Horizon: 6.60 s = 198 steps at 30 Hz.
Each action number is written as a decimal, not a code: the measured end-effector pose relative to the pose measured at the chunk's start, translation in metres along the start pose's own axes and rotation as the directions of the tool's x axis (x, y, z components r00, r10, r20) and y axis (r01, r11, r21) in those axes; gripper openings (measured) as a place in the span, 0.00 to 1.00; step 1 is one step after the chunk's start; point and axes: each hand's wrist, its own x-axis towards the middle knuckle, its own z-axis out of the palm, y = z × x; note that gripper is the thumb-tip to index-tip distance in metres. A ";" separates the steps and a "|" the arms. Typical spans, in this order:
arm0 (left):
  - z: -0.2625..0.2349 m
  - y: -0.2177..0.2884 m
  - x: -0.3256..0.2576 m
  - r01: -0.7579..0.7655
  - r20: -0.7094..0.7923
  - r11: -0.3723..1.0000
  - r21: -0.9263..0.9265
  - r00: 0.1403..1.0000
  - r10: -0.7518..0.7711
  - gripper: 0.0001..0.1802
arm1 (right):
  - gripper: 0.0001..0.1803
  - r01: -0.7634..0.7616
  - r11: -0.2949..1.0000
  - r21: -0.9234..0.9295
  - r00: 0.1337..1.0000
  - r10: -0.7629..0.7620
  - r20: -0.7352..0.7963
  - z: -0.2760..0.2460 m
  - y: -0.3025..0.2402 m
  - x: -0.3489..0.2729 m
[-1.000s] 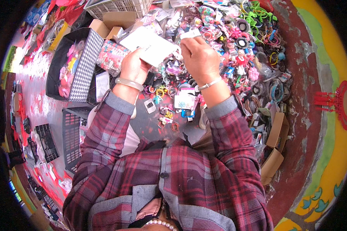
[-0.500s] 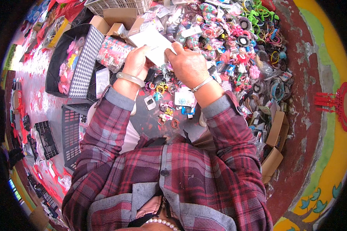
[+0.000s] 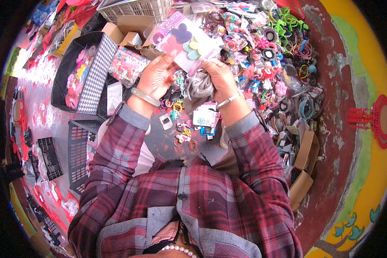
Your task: The person sits on the floor and sorts packaged hair accessories by hand, picking up individual packages, wiping them with a cloth, and placing them into a plastic crate.
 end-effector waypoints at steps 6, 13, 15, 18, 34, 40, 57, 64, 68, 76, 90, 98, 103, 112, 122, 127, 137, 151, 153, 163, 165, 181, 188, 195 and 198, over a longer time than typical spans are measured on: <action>-0.003 -0.002 0.002 0.009 0.043 1.000 0.005 0.999 -0.010 0.09 | 0.03 0.037 0.992 -0.125 0.996 -0.028 0.080 -0.003 0.008 -0.002; 0.006 -0.001 -0.004 -0.042 -0.024 0.999 0.032 0.999 0.043 0.08 | 0.06 0.283 0.946 -0.155 0.959 -0.279 0.051 0.014 0.009 -0.008; 0.009 0.001 -0.007 -0.040 -0.026 0.999 0.023 0.999 0.041 0.08 | 0.09 0.367 0.924 -0.105 0.930 -0.362 0.062 0.019 0.008 -0.008; 0.011 0.003 -0.009 -0.067 -0.010 0.998 0.009 0.998 0.067 0.08 | 0.13 0.368 0.914 -0.169 0.927 -0.347 0.142 0.012 0.008 -0.007; 0.017 -0.004 -0.014 -0.054 0.042 0.999 0.003 0.998 0.054 0.06 | 0.21 0.244 0.968 -0.057 0.957 -0.231 0.178 0.018 0.002 -0.008; 0.014 -0.005 -0.012 -0.042 0.018 0.999 -0.004 0.999 0.042 0.09 | 0.22 0.122 0.987 -0.101 0.967 -0.095 0.238 0.008 -0.002 -0.004; 0.014 -0.004 -0.015 -0.019 -0.002 0.998 0.064 1.000 0.019 0.11 | 0.15 0.296 0.945 -0.137 0.951 -0.277 0.141 0.000 0.012 -0.001; 0.007 -0.007 -0.012 0.002 0.016 0.999 0.045 1.000 -0.003 0.10 | 0.19 0.235 0.958 -0.165 0.962 -0.205 0.178 0.007 0.003 -0.003; 0.013 -0.007 -0.013 0.019 -0.003 1.000 0.017 1.000 -0.019 0.08 | 0.23 0.160 0.974 -0.160 0.966 -0.121 0.229 0.001 -0.002 -0.003; 0.012 -0.007 -0.013 0.045 -0.033 0.999 0.018 0.998 -0.045 0.08 | 0.27 0.077 0.969 -0.234 0.961 -0.009 0.277 0.002 -0.013 -0.010; 0.015 -0.007 -0.015 0.020 -0.036 1.000 0.011 0.999 -0.019 0.11 | 0.24 0.061 0.972 -0.228 0.958 0.007 0.286 -0.001 -0.010 -0.006; 0.011 -0.008 -0.013 0.020 0.051 0.997 0.072 0.998 -0.024 0.11 | 0.31 0.054 0.955 -0.291 0.957 0.034 0.288 -0.004 -0.015 -0.006; 0.009 -0.006 -0.011 -0.024 0.005 0.999 0.029 1.000 0.024 0.12 | 0.14 0.021 0.973 -0.231 0.976 0.030 0.217 -0.013 -0.017 -0.005; 0.004 -0.006 -0.009 0.004 0.045 0.997 0.076 0.999 -0.008 0.16 | 0.09 0.256 0.946 -0.200 0.962 -0.228 0.151 -0.004 0.000 -0.006; 0.011 -0.003 -0.014 0.002 0.017 0.996 0.088 1.000 -0.003 0.13 | 0.12 0.373 0.894 -0.247 0.928 -0.359 0.102 -0.003 0.010 -0.002; 0.013 -0.001 -0.014 -0.031 0.053 0.995 0.091 0.998 0.026 0.13 | 0.12 0.407 0.887 -0.217 0.913 -0.387 0.128 0.003 0.007 -0.007; 0.008 -0.005 -0.012 0.024 0.066 0.998 0.061 0.997 -0.028 0.15 | 0.12 0.378 0.897 -0.231 0.925 -0.357 0.128 -0.003 0.008 -0.001; 0.007 -0.004 -0.011 -0.013 0.041 0.999 -0.034 0.999 0.015 0.10 | 0.07 0.327 0.931 -0.164 0.944 -0.315 0.095 -0.007 0.007 0.000; 0.007 -0.004 -0.010 -0.024 0.002 0.999 -0.038 1.000 0.024 0.09 | 0.07 0.325 0.930 -0.173 0.945 -0.314 0.087 -0.009 0.007 0.001; 0.002 0.003 -0.005 -0.120 -0.136 0.991 -0.058 0.984 0.111 0.08 | 0.09 0.203 0.970 -0.134 0.978 -0.194 0.073 0.001 -0.005 -0.006; 0.003 0.002 -0.006 -0.130 -0.125 0.990 -0.053 0.985 0.123 0.08 | 0.09 0.192 0.980 -0.058 0.981 -0.190 0.051 0.000 -0.002 -0.003; 0.000 -0.001 -0.003 -0.130 -0.071 0.991 -0.040 0.989 0.127 0.10 | 0.02 0.204 0.978 -0.033 0.974 -0.199 0.110 -0.002 -0.014 -0.006; 0.003 0.002 -0.007 -0.183 -0.077 0.982 -0.052 0.981 0.178 0.12 | 0.03 0.252 0.964 -0.080 0.963 -0.242 0.116 0.000 -0.011 -0.004; -0.002 0.000 -0.002 -0.186 -0.089 0.979 -0.080 0.980 0.179 0.10 | 0.04 0.164 0.985 -0.047 0.984 -0.160 0.074 0.005 -0.014 -0.008; -0.002 0.002 -0.002 -0.157 -0.078 0.984 -0.082 0.985 0.151 0.09 | 0.07 0.075 0.997 -0.017 0.990 -0.072 0.123 0.003 -0.011 -0.009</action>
